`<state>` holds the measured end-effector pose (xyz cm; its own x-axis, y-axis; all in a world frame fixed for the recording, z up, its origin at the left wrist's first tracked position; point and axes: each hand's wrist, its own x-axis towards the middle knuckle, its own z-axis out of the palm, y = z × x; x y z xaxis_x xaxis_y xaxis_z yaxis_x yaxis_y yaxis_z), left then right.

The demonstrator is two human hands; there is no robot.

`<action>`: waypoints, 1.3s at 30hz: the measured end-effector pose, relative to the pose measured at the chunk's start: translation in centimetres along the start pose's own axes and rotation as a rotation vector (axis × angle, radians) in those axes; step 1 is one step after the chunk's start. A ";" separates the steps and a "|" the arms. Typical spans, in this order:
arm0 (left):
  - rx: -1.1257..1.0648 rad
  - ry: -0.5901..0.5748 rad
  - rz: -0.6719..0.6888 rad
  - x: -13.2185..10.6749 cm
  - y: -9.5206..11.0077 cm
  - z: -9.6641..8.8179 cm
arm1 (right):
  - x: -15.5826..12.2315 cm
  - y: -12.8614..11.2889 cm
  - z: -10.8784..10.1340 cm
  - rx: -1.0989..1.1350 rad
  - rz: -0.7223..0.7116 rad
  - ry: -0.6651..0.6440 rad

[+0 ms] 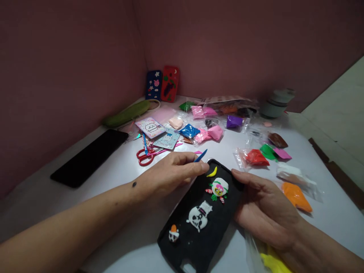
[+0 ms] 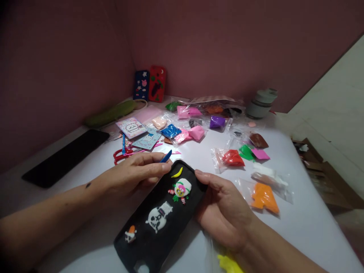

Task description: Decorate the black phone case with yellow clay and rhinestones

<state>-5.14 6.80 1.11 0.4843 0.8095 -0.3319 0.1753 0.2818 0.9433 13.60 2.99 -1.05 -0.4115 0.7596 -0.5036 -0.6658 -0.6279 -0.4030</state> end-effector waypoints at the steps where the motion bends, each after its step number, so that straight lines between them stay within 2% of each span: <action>1: -0.017 -0.005 -0.007 0.0 0.0 0.0 | 0.0 0.0 0.0 -0.007 -0.004 -0.004; 7: -0.033 -0.029 0.004 0.1 -0.1 0.2 | 0.0 0.2 0.0 0.012 -0.019 -0.001; 14: 0.148 0.024 -0.001 -0.1 0.2 0.8 | 0.0 0.6 -0.1 -0.014 -0.041 -0.047; 25: 0.087 0.015 -0.033 0.0 0.0 1.2 | -0.2 0.6 0.2 -0.059 -0.039 -0.043; 36: 0.173 0.032 0.043 -0.2 0.1 0.6 | -0.2 0.6 0.1 -0.035 -0.028 -0.042; 39: 0.188 0.042 0.027 -0.1 0.1 0.7 | -0.2 0.6 0.1 -0.044 -0.033 -0.032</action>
<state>-4.61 6.35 1.21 0.4555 0.8374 -0.3021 0.3213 0.1618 0.9330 13.26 2.47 -1.13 -0.4101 0.7845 -0.4651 -0.6513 -0.6089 -0.4528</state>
